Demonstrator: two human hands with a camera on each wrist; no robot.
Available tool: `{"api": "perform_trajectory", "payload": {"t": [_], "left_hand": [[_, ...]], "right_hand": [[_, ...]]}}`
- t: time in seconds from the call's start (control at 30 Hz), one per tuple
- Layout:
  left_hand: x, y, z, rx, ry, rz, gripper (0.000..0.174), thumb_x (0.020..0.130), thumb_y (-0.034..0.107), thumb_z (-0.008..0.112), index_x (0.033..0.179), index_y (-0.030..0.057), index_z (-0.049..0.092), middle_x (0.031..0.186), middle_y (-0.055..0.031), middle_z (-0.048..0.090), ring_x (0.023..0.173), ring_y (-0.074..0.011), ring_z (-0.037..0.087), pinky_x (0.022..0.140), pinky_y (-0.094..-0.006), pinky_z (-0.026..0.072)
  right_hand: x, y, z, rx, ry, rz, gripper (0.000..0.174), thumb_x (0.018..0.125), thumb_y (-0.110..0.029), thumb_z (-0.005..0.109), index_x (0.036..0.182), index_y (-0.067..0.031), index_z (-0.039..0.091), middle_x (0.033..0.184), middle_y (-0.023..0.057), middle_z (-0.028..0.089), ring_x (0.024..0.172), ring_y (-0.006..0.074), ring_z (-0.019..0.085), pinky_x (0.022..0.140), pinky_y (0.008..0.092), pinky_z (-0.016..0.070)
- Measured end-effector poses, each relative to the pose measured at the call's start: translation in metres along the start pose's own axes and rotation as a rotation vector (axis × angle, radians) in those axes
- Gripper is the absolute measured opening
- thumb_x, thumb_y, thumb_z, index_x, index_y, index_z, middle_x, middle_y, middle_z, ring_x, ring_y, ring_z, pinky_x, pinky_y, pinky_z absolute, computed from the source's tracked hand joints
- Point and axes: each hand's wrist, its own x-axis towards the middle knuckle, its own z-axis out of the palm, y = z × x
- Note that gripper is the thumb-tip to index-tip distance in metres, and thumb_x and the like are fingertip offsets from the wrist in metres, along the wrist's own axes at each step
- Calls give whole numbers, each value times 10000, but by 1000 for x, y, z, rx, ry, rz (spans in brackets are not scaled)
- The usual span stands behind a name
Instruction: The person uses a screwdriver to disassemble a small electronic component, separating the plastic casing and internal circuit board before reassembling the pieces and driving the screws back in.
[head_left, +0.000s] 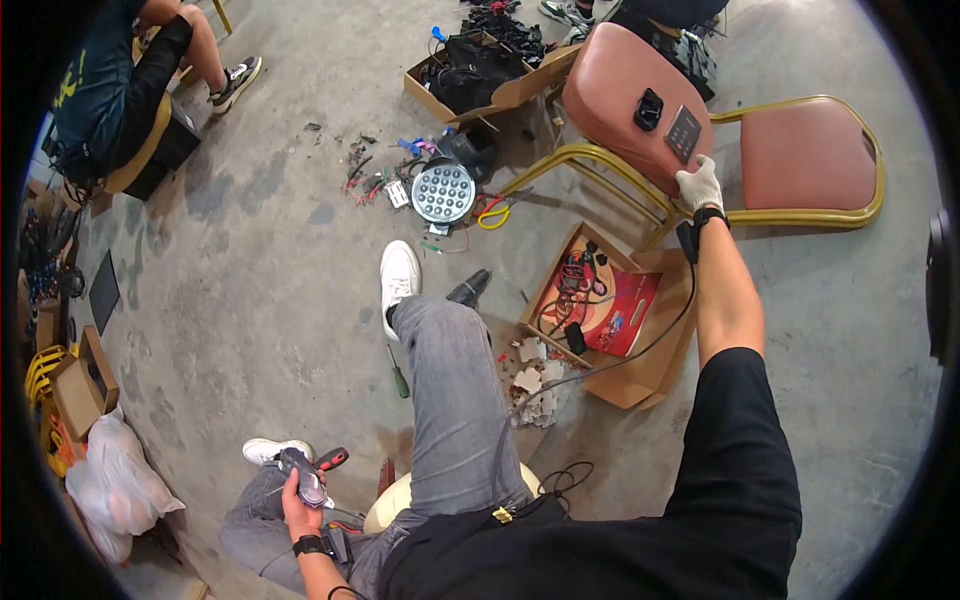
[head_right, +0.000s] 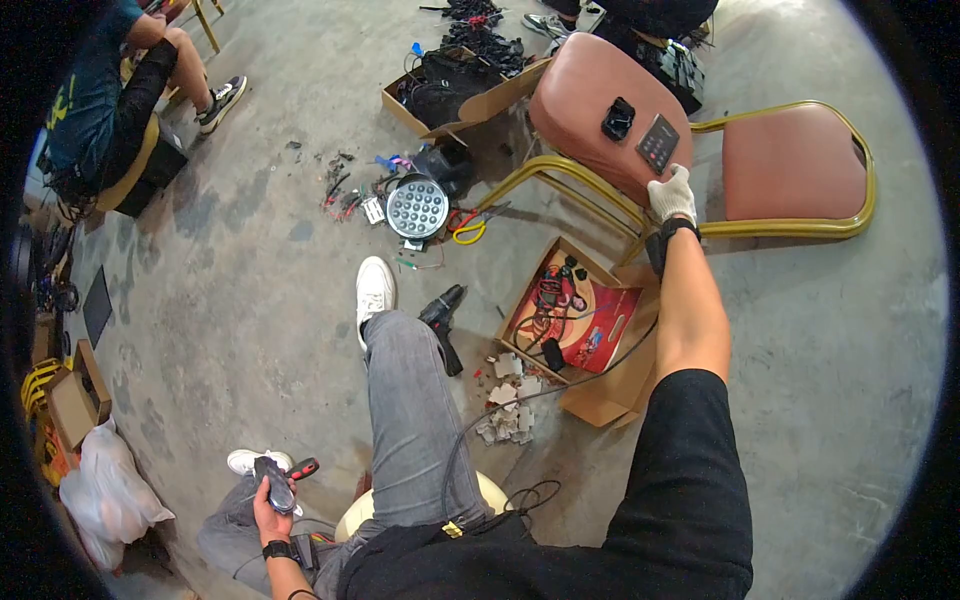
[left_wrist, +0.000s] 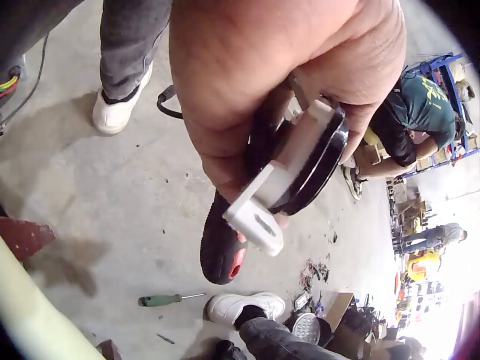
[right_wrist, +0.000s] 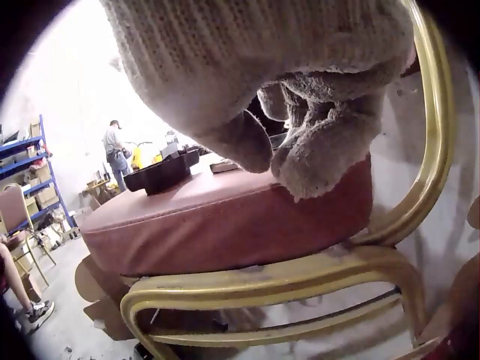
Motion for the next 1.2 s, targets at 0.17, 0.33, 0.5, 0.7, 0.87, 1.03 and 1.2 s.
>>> {"api": "perform_trajectory", "payload": {"t": [0.17, 0.33, 0.5, 0.7, 0.87, 1.03, 1.2], "left_hand": [[-6, -1, 13, 17, 28, 41, 364, 975, 263, 569, 1138, -62, 581, 963, -160, 651, 845, -270, 665, 729, -346, 573], [-5, -1, 13, 16, 33, 52, 358, 973, 253, 569, 1138, -64, 580, 971, -160, 648, 846, -268, 662, 732, -345, 572], [-2, -2, 8, 24, 34, 36, 350, 973, 248, 565, 1149, -55, 578, 990, -149, 649, 847, -268, 664, 733, -344, 570], [-1, -1, 12, 52, 37, 26, 346, 972, 247, 567, 1158, -44, 578, 1007, -134, 652, 846, -266, 665, 735, -343, 565], [3, -2, 0, 33, 22, 22, 373, 986, 252, 550, 1207, -49, 556, 1061, -156, 656, 864, -279, 671, 747, -375, 580], [-4, 2, 13, 36, -8, 10, 344, 971, 253, 578, 1137, -49, 584, 955, -151, 656, 835, -266, 665, 730, -350, 564], [-2, 0, 16, 24, 25, 34, 342, 977, 252, 570, 1134, -52, 581, 948, -159, 656, 840, -269, 666, 735, -353, 566]], "right_hand": [[-5, -7, -2, 7, -55, 17, 680, 787, -281, 652, 1400, -91, 426, 1259, 290, 599, 1199, 430, 569, 1035, 435, 441], [-2, -11, 3, 5, -88, 14, 682, 789, -273, 646, 1409, -103, 419, 1258, 280, 605, 1198, 420, 574, 1036, 429, 441], [7, -6, 7, -76, -127, -62, 661, 781, -226, 628, 1402, -99, 443, 1280, 266, 599, 1211, 406, 570, 1047, 415, 435], [16, -3, 5, -35, -52, -27, 653, 775, -213, 623, 1394, -92, 450, 1291, 252, 598, 1223, 396, 565, 1044, 415, 437], [2, 2, 11, -24, -15, 37, 658, 786, -236, 630, 1399, -122, 421, 1271, 284, 595, 1203, 427, 569, 1030, 432, 445], [3, 4, 11, -6, 8, 11, 651, 791, -246, 634, 1392, -110, 424, 1257, 293, 599, 1190, 433, 575, 1018, 442, 451], [-17, 1, 17, -27, 67, 116, 583, 800, -256, 641, 1313, -43, 461, 1202, 303, 622, 1163, 445, 585, 990, 461, 463]]}}
